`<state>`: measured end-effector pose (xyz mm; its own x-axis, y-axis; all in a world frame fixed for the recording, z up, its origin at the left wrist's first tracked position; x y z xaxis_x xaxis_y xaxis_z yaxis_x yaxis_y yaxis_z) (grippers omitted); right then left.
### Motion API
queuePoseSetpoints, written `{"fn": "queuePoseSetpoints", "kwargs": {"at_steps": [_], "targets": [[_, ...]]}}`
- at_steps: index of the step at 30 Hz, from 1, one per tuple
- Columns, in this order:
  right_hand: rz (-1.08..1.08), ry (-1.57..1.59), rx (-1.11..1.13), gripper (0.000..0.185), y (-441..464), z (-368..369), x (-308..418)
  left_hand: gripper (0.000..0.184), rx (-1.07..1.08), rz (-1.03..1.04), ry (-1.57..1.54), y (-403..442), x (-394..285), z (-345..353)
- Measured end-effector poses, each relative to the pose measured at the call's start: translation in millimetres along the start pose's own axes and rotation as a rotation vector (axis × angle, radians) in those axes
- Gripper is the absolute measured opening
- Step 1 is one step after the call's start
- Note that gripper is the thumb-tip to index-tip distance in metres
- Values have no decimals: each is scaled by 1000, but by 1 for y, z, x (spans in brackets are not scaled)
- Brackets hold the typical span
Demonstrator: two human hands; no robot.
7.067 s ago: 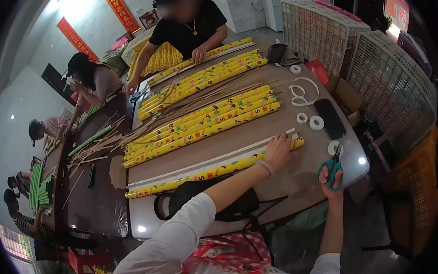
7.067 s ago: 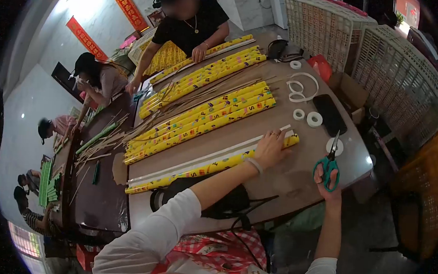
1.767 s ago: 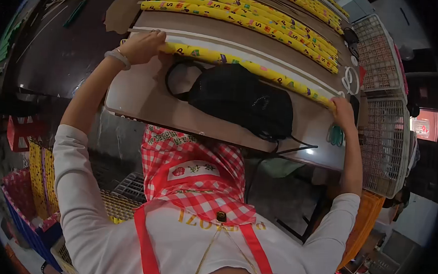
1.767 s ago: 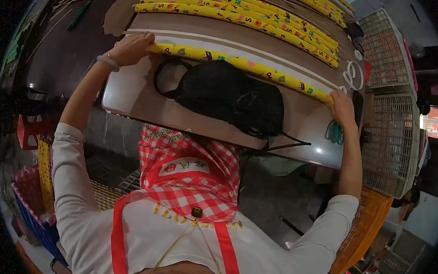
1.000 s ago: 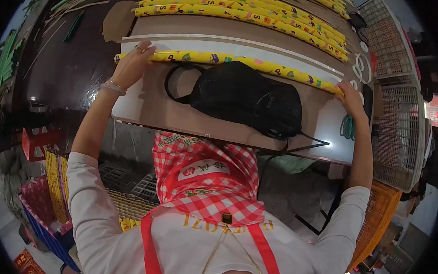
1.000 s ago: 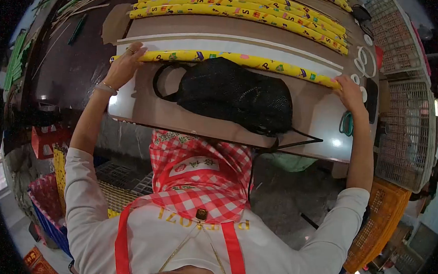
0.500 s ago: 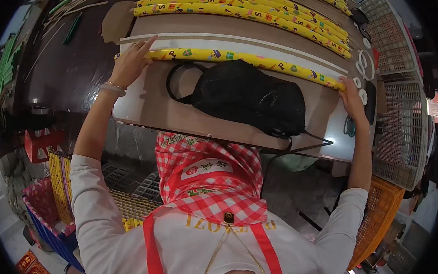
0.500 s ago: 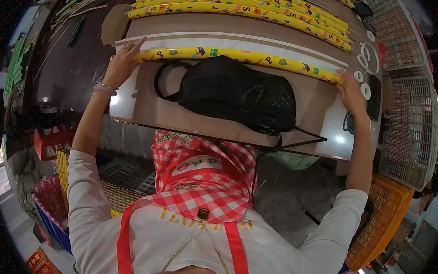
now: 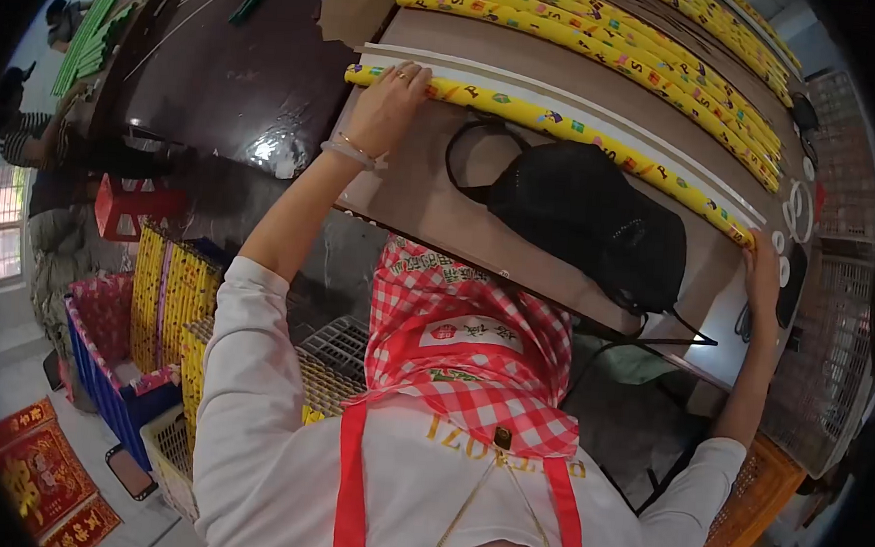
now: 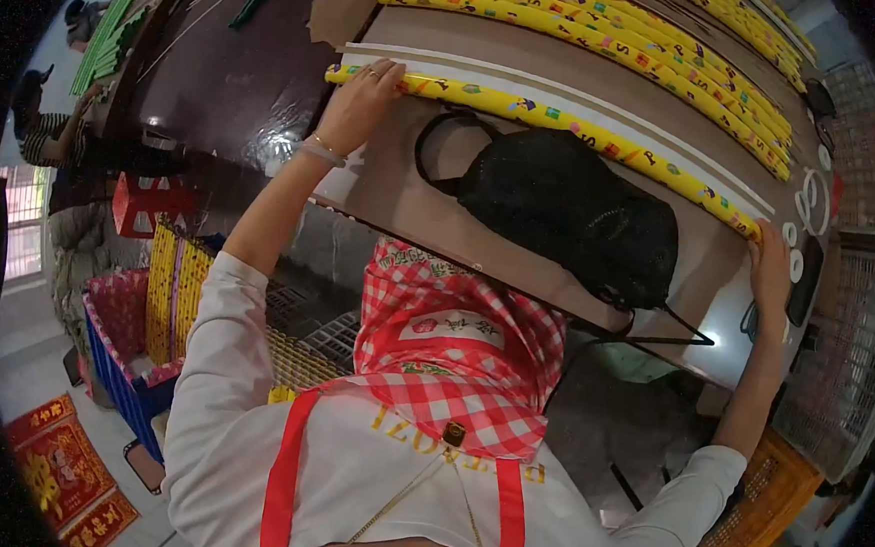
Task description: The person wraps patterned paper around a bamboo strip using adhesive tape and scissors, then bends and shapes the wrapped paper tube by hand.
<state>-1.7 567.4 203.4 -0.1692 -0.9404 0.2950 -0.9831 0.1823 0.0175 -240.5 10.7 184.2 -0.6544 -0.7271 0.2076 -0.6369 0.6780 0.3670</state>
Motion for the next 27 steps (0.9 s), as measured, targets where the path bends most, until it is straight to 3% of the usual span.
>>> {"fn": "queuePoseSetpoints", "kwargs": {"at_steps": [3,4,6,11,14,15,18,21,22,24,25,27], "targets": [[-26,-97,-32,41,-7,0,6,32,21,21,-11,-1,4,7],[-128,-130,-74,45,-10,-2,12,34,59,5,-8,1,3,5],[-87,-33,-164,46,-18,-5,11,36,59,21,-12,1,6,8],[590,-171,-167,39,-67,-12,0,43,30,27,-71,7,1,-7],[655,-244,-100,43,-99,14,-42,30,-73,147,-74,27,-10,-23],[619,-136,-139,45,-102,14,-34,30,-73,151,-76,37,-17,-24],[672,-123,-180,44,-107,17,-39,25,-15,109,-307,74,-48,-19],[600,-160,-159,44,-116,24,-60,26,51,179,-427,118,-77,4],[603,-165,-163,44,-112,13,-37,27,105,219,-448,131,-85,13],[860,535,-253,46,-115,-8,7,26,174,205,-593,151,-102,28],[837,1091,-457,43,-124,-2,10,25,250,188,-735,158,-107,32],[716,1338,-533,40,-130,-3,41,29,339,233,-683,171,-110,38]]}}
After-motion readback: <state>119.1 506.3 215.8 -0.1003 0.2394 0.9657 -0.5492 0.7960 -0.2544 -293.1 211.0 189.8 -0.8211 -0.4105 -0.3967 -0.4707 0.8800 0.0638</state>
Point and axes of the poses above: each hand's wrist, its own y-axis towards the middle knuckle, its own z-axis out of the palm, x = y × z, the point moved 1 cm from there along y, towards the middle knuckle, and after that the axes turned 15 degrees about y, right-handed, at the moved point
